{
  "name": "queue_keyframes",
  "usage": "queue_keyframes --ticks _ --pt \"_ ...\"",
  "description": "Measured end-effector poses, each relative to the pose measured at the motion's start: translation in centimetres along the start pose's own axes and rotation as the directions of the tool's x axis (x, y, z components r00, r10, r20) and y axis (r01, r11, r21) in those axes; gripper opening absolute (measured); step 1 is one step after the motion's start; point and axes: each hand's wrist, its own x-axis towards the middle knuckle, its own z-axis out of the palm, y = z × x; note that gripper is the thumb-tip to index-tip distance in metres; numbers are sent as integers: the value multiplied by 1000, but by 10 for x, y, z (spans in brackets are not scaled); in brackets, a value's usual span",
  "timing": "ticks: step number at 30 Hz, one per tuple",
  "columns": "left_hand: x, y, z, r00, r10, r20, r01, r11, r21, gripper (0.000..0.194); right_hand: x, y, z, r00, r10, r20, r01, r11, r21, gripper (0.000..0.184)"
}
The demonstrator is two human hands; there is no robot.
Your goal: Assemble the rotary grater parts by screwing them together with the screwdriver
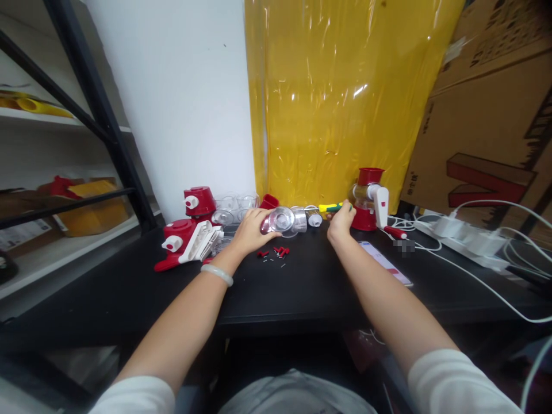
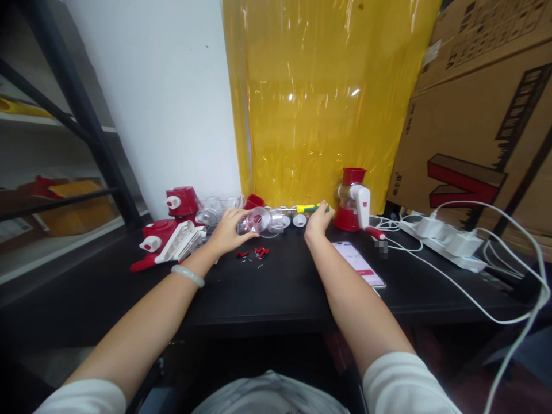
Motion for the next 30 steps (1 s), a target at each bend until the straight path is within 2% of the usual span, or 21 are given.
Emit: queue_keyframes --ticks 10,19,25,30 --pt "0 0 1 1000 16 5 -16 1000 11 66 5 5 -2 993 -58 98 61 998 -23 31" --pt "0 2 0 1000 12 17 -12 1000 -1 66 0 2 -2 993 -43 114 39 999 37 32" --pt "1 4 0 1000 16 19 -16 1000 -12 67 2 2 -3 993 -87 80 88 996 -12 29" --pt "0 5 0 999 15 44 -13 999 -35 67 7 8 -3 989 -143 30 146 985 -89 39"
